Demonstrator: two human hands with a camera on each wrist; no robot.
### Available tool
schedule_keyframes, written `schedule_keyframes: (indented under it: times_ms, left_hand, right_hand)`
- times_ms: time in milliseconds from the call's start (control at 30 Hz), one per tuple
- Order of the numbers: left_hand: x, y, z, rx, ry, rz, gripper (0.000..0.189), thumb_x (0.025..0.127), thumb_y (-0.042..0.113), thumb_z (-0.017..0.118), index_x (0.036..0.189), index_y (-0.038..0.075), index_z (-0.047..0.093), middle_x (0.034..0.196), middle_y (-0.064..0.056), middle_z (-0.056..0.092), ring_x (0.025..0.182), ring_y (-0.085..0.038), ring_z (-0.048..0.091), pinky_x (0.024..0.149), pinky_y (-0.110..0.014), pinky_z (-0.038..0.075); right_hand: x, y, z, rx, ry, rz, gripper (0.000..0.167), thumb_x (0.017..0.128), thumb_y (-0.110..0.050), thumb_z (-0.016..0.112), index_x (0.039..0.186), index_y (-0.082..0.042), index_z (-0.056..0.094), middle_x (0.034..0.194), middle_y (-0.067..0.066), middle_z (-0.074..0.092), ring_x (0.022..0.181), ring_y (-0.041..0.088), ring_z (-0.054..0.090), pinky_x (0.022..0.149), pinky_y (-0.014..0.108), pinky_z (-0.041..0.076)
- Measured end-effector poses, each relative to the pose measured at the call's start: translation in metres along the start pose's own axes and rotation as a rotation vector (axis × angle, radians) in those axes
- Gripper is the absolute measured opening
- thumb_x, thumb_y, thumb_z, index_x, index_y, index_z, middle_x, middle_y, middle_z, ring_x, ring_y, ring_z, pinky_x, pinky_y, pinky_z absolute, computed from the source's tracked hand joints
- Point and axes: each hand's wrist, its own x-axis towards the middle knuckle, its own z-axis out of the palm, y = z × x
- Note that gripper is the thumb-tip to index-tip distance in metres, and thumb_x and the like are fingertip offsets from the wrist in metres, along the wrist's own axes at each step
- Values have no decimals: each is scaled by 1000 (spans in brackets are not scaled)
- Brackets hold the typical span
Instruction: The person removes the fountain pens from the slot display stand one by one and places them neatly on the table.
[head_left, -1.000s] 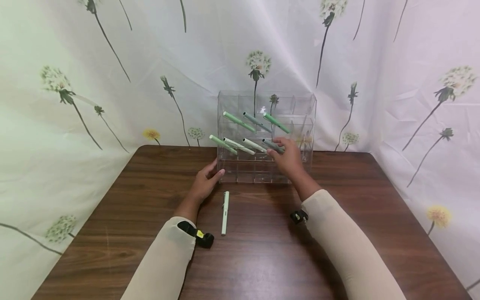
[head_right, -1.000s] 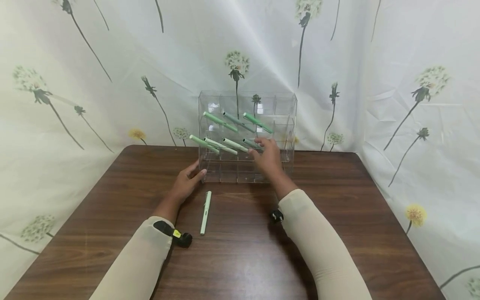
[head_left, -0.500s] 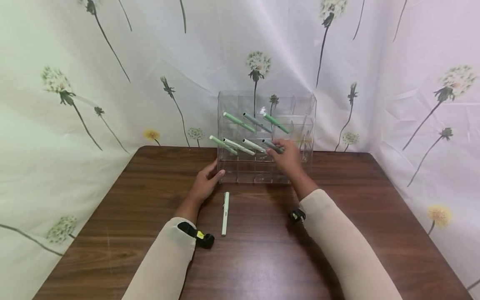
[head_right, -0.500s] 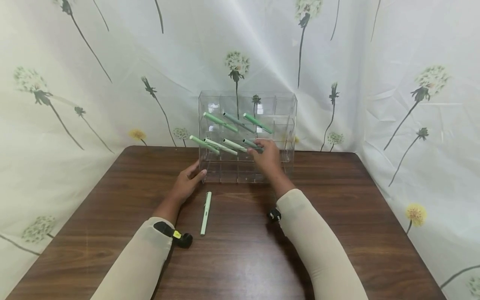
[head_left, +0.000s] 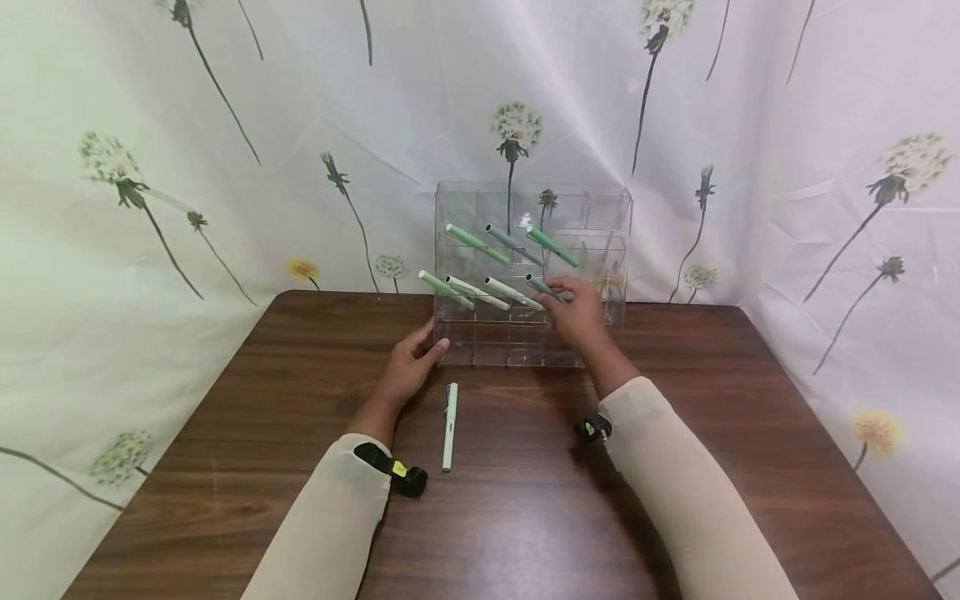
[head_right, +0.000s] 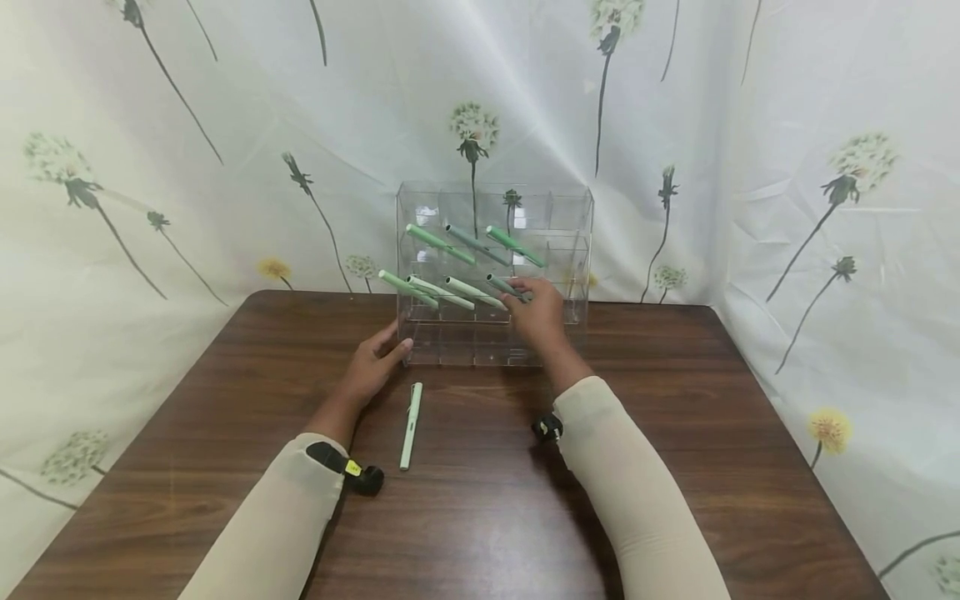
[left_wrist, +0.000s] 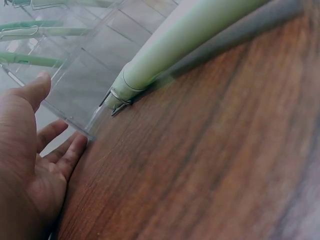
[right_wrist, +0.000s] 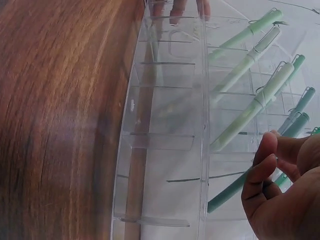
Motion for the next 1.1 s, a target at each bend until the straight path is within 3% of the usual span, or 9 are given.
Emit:
schedule_keyframes:
  times_ms: [133, 300, 433, 533, 700, 767, 900, 1000, 1100]
  left_hand:
    - [0, 0, -1, 4, -5, 0, 64, 111, 25, 68, 170, 22, 42, 172, -15, 46, 155, -38, 51, 125, -56, 43]
    - [0, -2, -1, 8, -12, -5, 65, 111, 26, 67, 170, 22, 41, 175, -11, 41, 158, -36, 47, 126, -55, 43]
    - [-1, -3, -1, 0, -14, -6, 65, 111, 27, 68, 170, 23, 41, 176, -10, 40, 160, -36, 44, 128, -56, 41]
    - [0, -3, -1, -11, -16, 0, 65, 111, 27, 68, 170, 23, 41, 176, -11, 40, 159, -37, 45, 127, -56, 42]
    - [0, -2, -1, -5, -15, -3, 65, 111, 28, 68, 170, 23, 41, 176, -11, 40, 160, -37, 44, 128, -56, 40]
    - [-1, -1, -1, 4, -16, -3, 65, 111, 28, 68, 170, 22, 41, 176, -12, 40, 160, -37, 44, 128, -56, 40]
    - [-2, -1, -1, -5, -12, 3, 65, 110, 26, 69, 169, 21, 42, 175, -13, 41, 158, -38, 46, 127, -56, 42]
    - [-1, -1, -1, -13, -8, 7, 65, 110, 26, 69, 169, 20, 43, 175, -13, 42, 157, -39, 48, 126, -56, 42]
    - [-1, -1, 0, -17, -6, 6, 65, 110, 24, 69, 169, 20, 43, 175, -14, 42, 157, -40, 48, 126, -56, 42]
  right_hand:
    - [0, 0, 0, -14, 17, -25, 31, 102, -9, 79, 132, -1, 77, 131, 24, 66, 58, 19, 68, 64, 46, 67]
    - [0, 2, 1, -46, 32, -44, 29, 102, -9, 78, 131, -2, 78, 132, 21, 68, 89, 41, 77, 58, 26, 61]
    - [-1, 0, 0, -19, 36, -30, 29, 103, -8, 77, 131, -3, 77, 132, 19, 67, 100, 45, 76, 58, 28, 62]
    - [-1, -3, -1, -32, 63, -74, 26, 102, -7, 78, 127, -1, 78, 128, 20, 69, 110, 40, 73, 77, 40, 66]
    - [-1, -6, -5, -33, 91, -141, 22, 102, -7, 78, 123, -1, 80, 123, 19, 69, 127, 35, 65, 106, 53, 60]
    - [-1, -8, -5, -23, 93, -144, 22, 102, -7, 77, 124, -1, 80, 123, 18, 67, 127, 31, 64, 104, 49, 62]
    - [-4, -13, -7, -4, 112, -170, 22, 102, -4, 76, 123, 0, 79, 121, 16, 64, 99, 20, 68, 82, 31, 65]
    - [-6, -18, -10, -21, 123, -222, 21, 102, -4, 76, 123, 1, 78, 119, 17, 64, 81, 13, 63, 66, 18, 58]
    - [-8, -24, -13, -67, 147, -292, 21, 102, -6, 77, 122, 1, 79, 115, 18, 67, 79, 11, 58, 62, 12, 51]
